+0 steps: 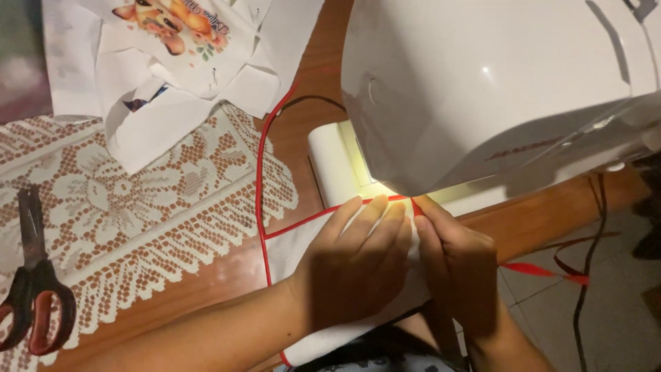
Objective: Trimming excess fabric and thread from a printed baby bib using scissors and a sewing machine.
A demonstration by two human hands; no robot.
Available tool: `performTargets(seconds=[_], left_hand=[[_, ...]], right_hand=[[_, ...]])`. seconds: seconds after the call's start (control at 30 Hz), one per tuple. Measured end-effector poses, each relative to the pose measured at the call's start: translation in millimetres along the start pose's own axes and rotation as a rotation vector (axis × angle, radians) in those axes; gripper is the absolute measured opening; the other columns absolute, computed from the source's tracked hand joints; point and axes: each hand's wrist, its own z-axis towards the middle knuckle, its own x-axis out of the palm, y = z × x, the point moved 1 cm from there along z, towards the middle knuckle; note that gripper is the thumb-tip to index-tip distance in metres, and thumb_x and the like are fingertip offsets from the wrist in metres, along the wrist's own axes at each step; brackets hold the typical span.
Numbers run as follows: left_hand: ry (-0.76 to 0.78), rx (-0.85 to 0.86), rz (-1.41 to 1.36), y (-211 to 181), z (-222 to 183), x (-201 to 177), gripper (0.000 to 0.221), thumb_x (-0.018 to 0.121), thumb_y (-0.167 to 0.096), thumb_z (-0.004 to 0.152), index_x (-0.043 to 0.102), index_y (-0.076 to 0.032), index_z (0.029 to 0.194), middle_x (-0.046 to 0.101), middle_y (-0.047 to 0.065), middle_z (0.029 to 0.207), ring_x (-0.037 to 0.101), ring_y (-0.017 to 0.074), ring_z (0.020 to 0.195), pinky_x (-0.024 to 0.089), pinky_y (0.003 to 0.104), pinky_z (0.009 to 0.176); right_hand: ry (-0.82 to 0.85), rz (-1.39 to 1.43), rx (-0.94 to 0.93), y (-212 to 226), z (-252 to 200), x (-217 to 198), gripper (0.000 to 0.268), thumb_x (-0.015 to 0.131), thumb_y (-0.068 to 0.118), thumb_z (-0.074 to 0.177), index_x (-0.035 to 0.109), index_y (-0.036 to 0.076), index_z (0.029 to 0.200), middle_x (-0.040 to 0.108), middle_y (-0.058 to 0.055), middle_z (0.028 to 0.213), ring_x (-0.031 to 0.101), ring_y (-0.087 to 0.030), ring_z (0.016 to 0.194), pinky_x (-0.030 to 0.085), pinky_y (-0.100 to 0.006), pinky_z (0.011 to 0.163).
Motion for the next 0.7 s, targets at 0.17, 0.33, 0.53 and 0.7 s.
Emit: performTargets(seconds=[0.17, 0.33, 0.53, 0.7], left_hand=[[0.020, -0.012, -0.042, 2, 3, -3, 0.033, 0.048, -0.011, 0.096, 0.068, 0.004, 0.117, 0.062, 0.020, 0.118, 0.067, 0.0366, 0.111, 0.056, 0.051, 0.096], [0.010, -0.057, -0.091, 3, 10, -6, 0.029, 0.047, -0.008, 0.094, 0.065, 0.003, 0.114, 0.063, 0.018, 0.115, 0.067, 0.0345, 0.110, 0.055, 0.050, 0.099], [0.002, -0.102, -0.216, 7, 22, -10, 0.018, 0.047, 0.001, 0.089, 0.057, 0.002, 0.104, 0.058, 0.020, 0.103, 0.056, 0.0359, 0.084, 0.052, 0.046, 0.085], [0.040, -0.094, -0.372, 11, 24, -8, 0.021, 0.051, 0.001, 0.085, 0.056, 0.007, 0.105, 0.057, 0.022, 0.098, 0.051, 0.0403, 0.082, 0.048, 0.050, 0.081]], right_hand=[[-0.001, -0.001, 0.023, -3, 1, -1, 0.033, 0.043, 0.027, 0.101, 0.073, 0.015, 0.110, 0.062, -0.005, 0.066, 0.054, -0.023, 0.055, 0.046, -0.034, 0.061], [-0.014, 0.005, 0.012, -11, -2, 3, 0.036, 0.045, 0.028, 0.101, 0.072, 0.009, 0.116, 0.068, -0.007, 0.071, 0.060, -0.022, 0.056, 0.047, -0.034, 0.060], [-0.032, -0.083, 0.010, -19, -4, 8, 0.043, 0.044, 0.033, 0.102, 0.071, 0.009, 0.125, 0.076, -0.010, 0.085, 0.069, -0.028, 0.062, 0.048, -0.038, 0.060], [0.006, -0.146, 0.024, -16, -4, 12, 0.037, 0.039, 0.031, 0.102, 0.069, 0.017, 0.119, 0.063, -0.015, 0.064, 0.060, -0.040, 0.055, 0.041, -0.045, 0.053]])
